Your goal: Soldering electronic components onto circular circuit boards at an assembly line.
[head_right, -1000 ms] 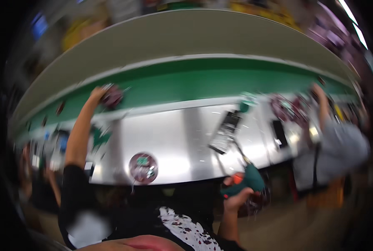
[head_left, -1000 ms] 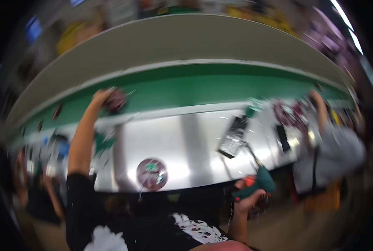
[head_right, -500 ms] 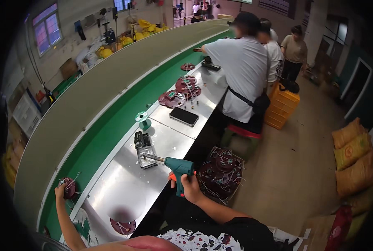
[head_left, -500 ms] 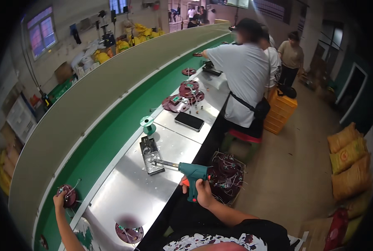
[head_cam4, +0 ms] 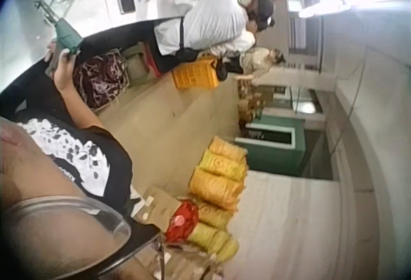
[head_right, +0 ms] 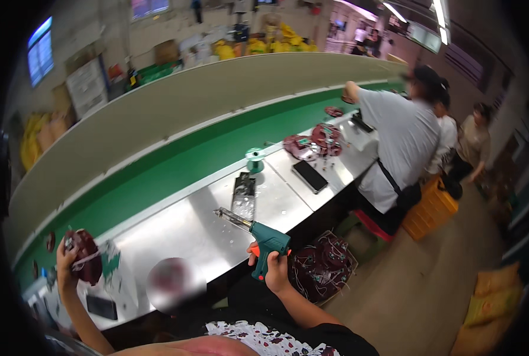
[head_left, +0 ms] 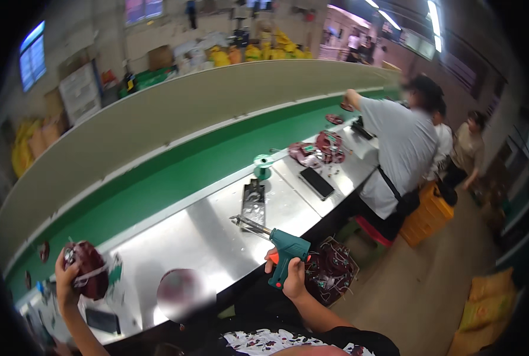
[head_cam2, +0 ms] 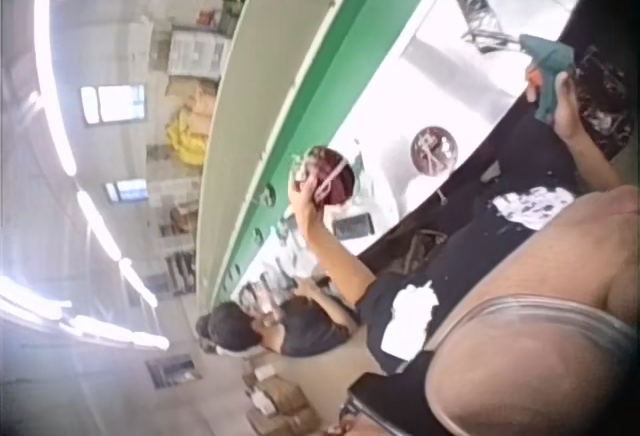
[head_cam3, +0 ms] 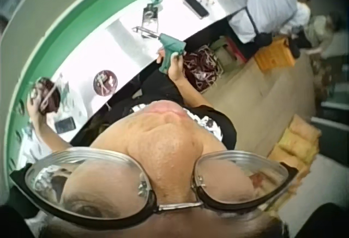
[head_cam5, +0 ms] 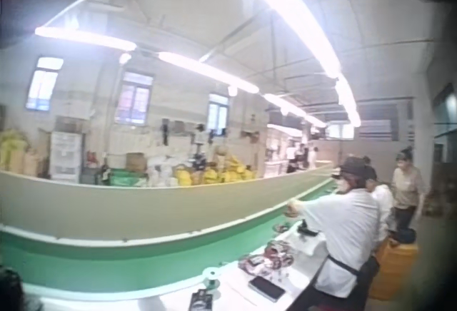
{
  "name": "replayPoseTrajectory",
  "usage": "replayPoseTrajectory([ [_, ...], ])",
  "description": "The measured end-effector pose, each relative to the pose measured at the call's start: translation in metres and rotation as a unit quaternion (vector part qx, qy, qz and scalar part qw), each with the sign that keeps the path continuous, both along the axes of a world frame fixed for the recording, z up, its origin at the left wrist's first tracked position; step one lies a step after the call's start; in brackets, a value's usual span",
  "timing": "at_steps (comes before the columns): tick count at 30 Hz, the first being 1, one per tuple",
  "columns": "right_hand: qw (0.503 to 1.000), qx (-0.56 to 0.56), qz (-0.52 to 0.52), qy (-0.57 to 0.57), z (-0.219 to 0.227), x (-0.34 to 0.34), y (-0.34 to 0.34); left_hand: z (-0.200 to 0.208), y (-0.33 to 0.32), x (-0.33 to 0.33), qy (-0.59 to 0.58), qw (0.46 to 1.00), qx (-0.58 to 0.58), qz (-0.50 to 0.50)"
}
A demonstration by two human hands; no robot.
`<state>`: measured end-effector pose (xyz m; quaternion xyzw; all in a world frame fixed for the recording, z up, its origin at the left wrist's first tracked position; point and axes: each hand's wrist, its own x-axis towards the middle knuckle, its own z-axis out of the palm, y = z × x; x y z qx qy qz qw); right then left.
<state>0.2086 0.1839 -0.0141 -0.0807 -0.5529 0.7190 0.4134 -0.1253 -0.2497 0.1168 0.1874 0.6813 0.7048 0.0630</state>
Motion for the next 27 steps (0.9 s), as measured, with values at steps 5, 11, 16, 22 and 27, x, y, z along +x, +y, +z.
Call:
replayPoseTrajectory([
  [5,0.999,0.023,0.032,-0.024,-0.013,-0.017,-0.003,-0.075,-0.179,0.089,-0.166,0.965,0.174,-0.107],
  [11,0.989,0.064,0.102,-0.085,-0.019,-0.053,-0.008,-0.142,-0.424,-0.005,-0.001,0.903,0.107,0.415],
  [16,0.974,0.017,0.177,-0.141,-0.028,-0.053,-0.009,-0.369,-0.294,0.038,-0.2,0.89,0.301,0.277],
  [22,0.983,-0.016,0.135,-0.126,-0.063,-0.042,0.025,-0.393,-0.06,0.337,-0.473,0.606,0.587,0.253],
  [27,0.974,0.048,0.15,-0.165,-0.045,-0.069,0.03,-0.379,-0.05,0.316,-0.518,0.608,0.519,0.304],
])
